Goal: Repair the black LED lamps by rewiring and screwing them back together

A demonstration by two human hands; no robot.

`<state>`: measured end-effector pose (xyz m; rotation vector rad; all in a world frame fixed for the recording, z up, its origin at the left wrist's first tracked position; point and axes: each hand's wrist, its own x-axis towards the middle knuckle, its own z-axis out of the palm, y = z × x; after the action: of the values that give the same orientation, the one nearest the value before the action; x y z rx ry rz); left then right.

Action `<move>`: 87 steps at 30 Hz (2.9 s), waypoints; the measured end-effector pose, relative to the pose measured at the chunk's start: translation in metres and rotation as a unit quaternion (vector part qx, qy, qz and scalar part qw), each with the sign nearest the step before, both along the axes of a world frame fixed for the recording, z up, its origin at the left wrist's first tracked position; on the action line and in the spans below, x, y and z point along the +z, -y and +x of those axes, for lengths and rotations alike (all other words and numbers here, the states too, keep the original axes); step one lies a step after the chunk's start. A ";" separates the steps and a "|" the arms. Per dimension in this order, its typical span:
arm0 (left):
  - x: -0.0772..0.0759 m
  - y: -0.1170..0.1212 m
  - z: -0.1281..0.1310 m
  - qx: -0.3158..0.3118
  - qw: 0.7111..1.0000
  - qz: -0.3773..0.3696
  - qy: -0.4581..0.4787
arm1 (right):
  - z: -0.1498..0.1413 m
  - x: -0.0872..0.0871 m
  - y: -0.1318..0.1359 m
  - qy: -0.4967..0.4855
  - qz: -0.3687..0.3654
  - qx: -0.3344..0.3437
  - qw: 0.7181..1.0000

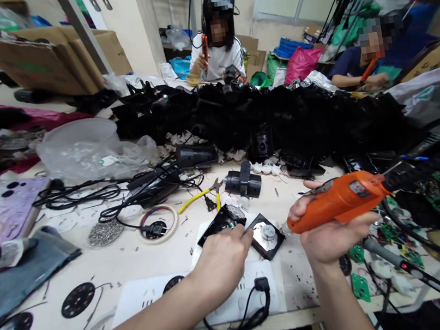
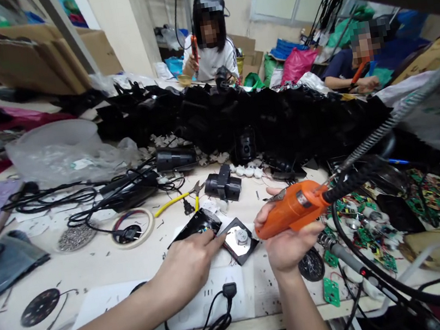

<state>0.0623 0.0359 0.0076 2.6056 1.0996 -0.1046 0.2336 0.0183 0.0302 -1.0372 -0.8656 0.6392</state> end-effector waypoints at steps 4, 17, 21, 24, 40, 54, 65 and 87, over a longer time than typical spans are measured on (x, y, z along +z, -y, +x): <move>-0.005 -0.001 0.000 -0.009 0.999 0.006 0.037 | 0.000 -0.001 0.000 -0.004 -0.009 -0.006 1.000; 0.010 -0.013 0.017 0.044 0.998 -0.031 0.039 | 0.001 0.000 0.000 -0.023 -0.005 0.018 1.000; -0.010 -0.009 0.015 0.032 0.996 -0.032 0.073 | 0.003 0.001 -0.003 -0.024 0.007 0.020 0.999; -0.019 -0.007 0.012 0.022 0.997 -0.029 0.073 | 0.003 0.003 -0.009 -0.043 0.005 0.022 0.999; -0.013 -0.020 0.008 -0.026 0.999 -0.010 0.044 | 0.032 -0.028 -0.028 0.190 -0.117 -0.118 0.968; -0.013 -0.027 0.006 -0.049 0.996 -0.023 0.064 | 0.031 -0.062 0.062 0.485 -0.347 -0.126 0.793; -0.012 -0.026 0.008 -0.035 0.996 -0.041 0.069 | -0.006 -0.084 0.037 0.504 -0.261 -0.020 0.823; -0.027 -0.002 0.020 0.161 0.944 -0.132 0.256 | 0.004 -0.086 0.038 0.508 -0.249 0.033 0.824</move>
<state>0.0822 0.0380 -0.0197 2.0145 1.1908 0.4443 0.2374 -0.0199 -0.0553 -1.8959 -1.7179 0.3276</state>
